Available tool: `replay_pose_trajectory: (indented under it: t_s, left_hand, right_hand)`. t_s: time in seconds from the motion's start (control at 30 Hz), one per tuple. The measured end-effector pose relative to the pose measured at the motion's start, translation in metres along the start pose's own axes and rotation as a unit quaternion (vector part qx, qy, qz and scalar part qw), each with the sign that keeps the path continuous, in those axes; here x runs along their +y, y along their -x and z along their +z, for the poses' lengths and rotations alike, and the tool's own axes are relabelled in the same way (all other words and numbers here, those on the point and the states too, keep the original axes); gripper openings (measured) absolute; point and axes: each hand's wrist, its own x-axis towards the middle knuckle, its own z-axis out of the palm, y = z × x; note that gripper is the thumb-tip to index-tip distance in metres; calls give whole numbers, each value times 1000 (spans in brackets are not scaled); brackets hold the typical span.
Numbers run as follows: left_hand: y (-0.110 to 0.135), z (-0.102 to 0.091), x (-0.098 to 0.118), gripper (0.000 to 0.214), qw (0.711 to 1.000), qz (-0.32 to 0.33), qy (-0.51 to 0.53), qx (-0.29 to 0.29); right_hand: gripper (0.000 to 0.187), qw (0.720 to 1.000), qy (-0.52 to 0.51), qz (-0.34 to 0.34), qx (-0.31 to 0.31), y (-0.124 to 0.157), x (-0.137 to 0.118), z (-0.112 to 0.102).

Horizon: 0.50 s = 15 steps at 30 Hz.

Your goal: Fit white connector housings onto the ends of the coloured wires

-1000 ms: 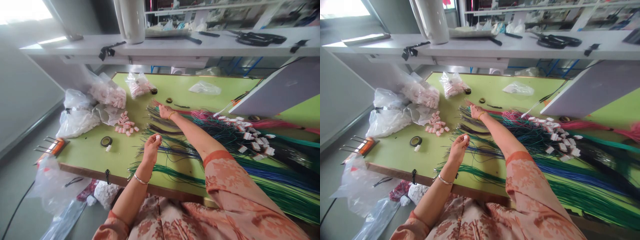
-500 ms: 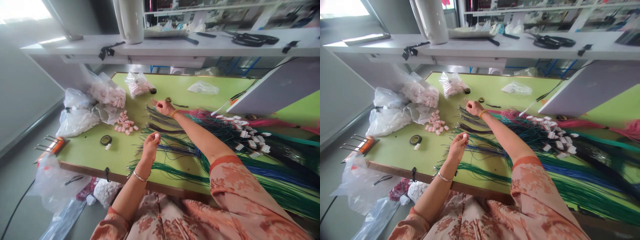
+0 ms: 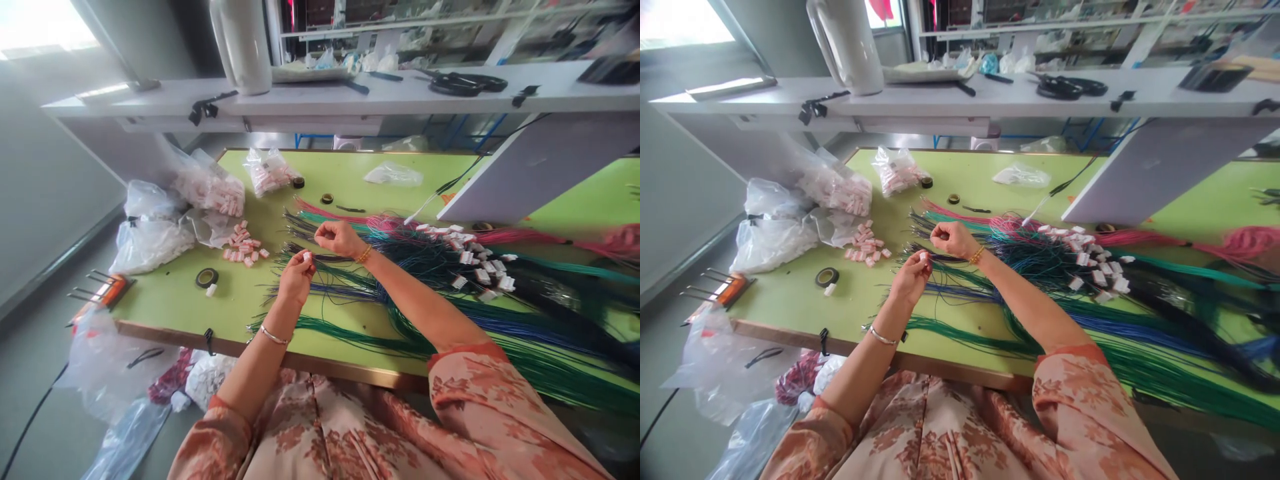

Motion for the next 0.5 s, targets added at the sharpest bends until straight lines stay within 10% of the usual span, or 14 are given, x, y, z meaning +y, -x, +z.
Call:
replay_pose_trajectory:
  t_s: [0.5]
  left_hand:
    - [-12, 12, -7, 25, 999, -16, 13, -24]
  right_hand:
    - [17, 996, 86, -16, 13, 32, 0, 3]
